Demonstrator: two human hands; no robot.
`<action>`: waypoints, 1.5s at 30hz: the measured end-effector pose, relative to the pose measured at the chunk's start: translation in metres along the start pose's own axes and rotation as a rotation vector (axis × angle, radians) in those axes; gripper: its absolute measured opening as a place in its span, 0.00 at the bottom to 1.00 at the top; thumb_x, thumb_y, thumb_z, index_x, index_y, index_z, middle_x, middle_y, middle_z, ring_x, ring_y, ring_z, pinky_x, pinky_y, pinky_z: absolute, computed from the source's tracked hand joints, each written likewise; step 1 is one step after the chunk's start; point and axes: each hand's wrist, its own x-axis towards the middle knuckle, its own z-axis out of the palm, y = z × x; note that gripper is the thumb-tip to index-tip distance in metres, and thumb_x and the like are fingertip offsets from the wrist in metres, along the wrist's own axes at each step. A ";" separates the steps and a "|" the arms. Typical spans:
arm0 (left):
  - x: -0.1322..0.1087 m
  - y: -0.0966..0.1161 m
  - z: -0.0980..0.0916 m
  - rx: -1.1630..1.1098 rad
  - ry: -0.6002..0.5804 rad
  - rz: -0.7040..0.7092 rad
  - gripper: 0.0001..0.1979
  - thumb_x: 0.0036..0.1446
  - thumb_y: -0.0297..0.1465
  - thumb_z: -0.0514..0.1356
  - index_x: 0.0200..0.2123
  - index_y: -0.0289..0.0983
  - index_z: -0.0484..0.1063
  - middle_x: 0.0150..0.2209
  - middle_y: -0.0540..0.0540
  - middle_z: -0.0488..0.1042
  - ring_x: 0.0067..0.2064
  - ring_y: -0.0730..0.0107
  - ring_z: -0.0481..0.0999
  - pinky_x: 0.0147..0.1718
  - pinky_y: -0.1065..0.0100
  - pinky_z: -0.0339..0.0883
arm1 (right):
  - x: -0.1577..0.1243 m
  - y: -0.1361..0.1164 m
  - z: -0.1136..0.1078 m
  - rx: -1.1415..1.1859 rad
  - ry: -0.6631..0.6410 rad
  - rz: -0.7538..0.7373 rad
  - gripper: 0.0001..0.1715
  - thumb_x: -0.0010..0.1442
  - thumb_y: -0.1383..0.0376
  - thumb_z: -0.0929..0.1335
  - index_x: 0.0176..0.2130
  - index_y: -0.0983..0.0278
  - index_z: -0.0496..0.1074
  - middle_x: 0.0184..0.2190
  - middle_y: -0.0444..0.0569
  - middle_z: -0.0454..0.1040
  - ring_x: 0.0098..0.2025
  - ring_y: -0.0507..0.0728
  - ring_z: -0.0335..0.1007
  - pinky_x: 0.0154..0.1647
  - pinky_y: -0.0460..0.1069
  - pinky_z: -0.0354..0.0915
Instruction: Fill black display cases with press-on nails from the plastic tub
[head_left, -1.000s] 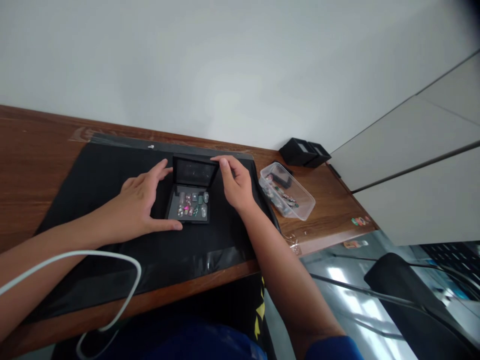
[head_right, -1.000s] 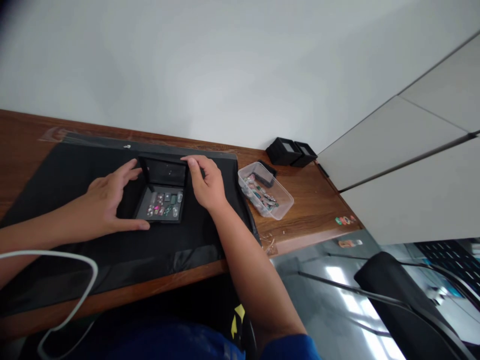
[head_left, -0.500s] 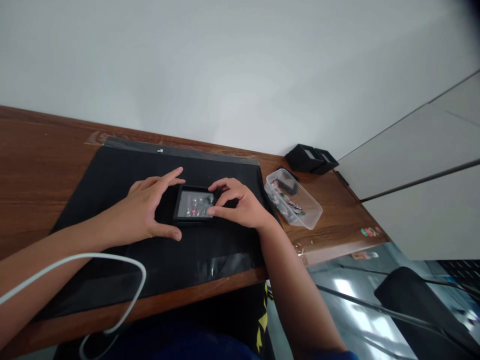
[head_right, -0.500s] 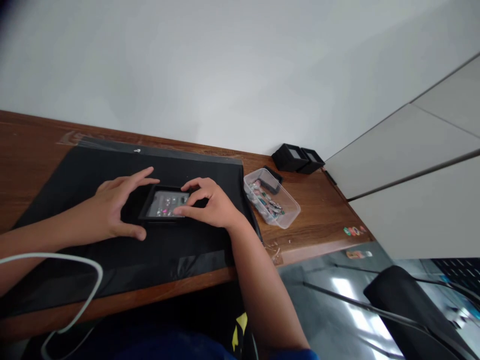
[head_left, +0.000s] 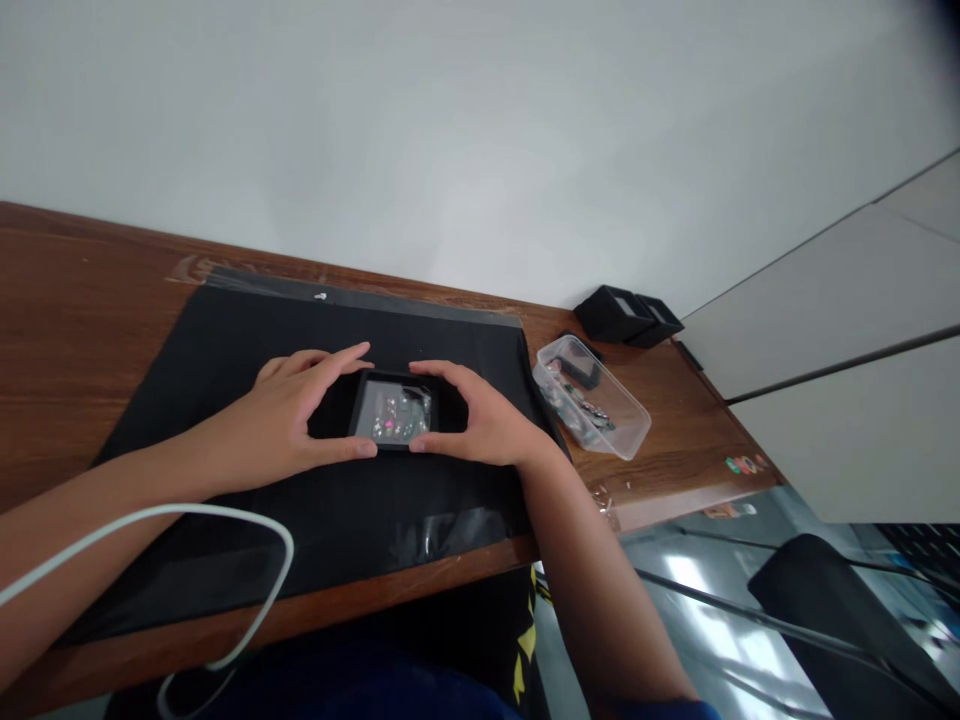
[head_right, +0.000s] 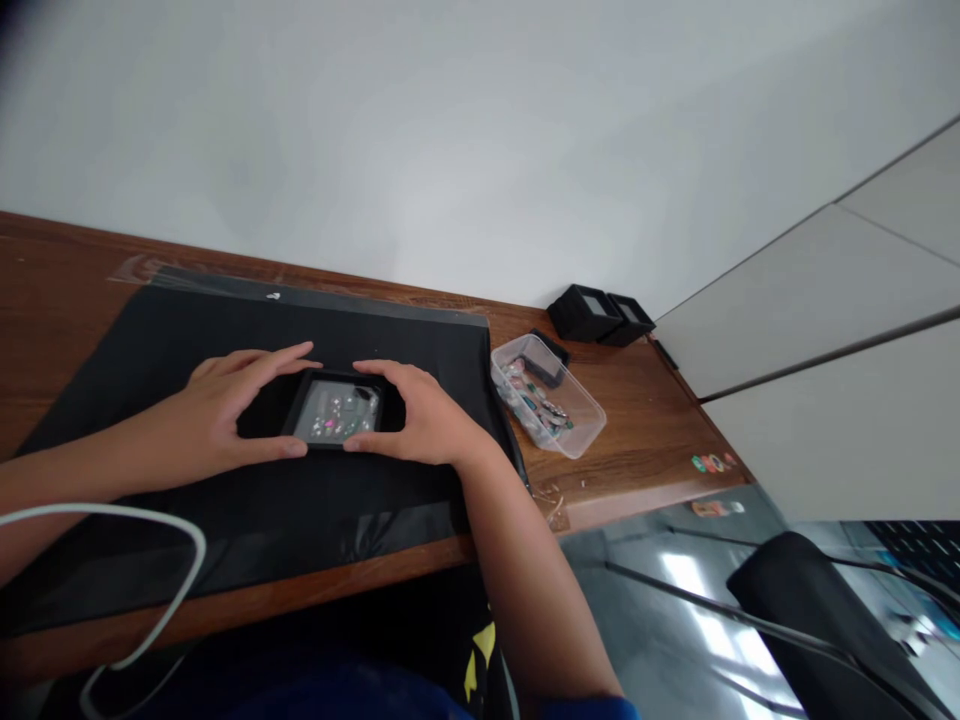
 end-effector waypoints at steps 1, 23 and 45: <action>0.000 0.000 0.000 0.001 0.006 -0.004 0.60 0.58 0.64 0.71 0.87 0.55 0.54 0.75 0.36 0.75 0.78 0.19 0.62 0.72 0.22 0.59 | 0.000 0.000 0.000 -0.002 -0.003 0.001 0.51 0.58 0.48 0.86 0.72 0.56 0.74 0.74 0.59 0.76 0.76 0.70 0.73 0.82 0.70 0.62; -0.002 -0.005 0.007 -0.013 0.045 -0.087 0.59 0.54 0.63 0.74 0.84 0.57 0.61 0.77 0.36 0.70 0.77 0.16 0.63 0.70 0.23 0.66 | -0.003 -0.001 -0.001 -0.032 -0.059 0.007 0.51 0.61 0.48 0.85 0.74 0.57 0.73 0.75 0.61 0.75 0.78 0.71 0.70 0.83 0.71 0.60; -0.001 0.013 0.000 -0.224 0.035 -0.110 0.58 0.50 0.69 0.72 0.76 0.44 0.70 0.74 0.33 0.74 0.74 0.26 0.74 0.71 0.34 0.73 | -0.006 -0.014 -0.001 0.028 0.033 -0.172 0.53 0.56 0.59 0.84 0.74 0.53 0.69 0.75 0.57 0.71 0.79 0.72 0.65 0.84 0.70 0.59</action>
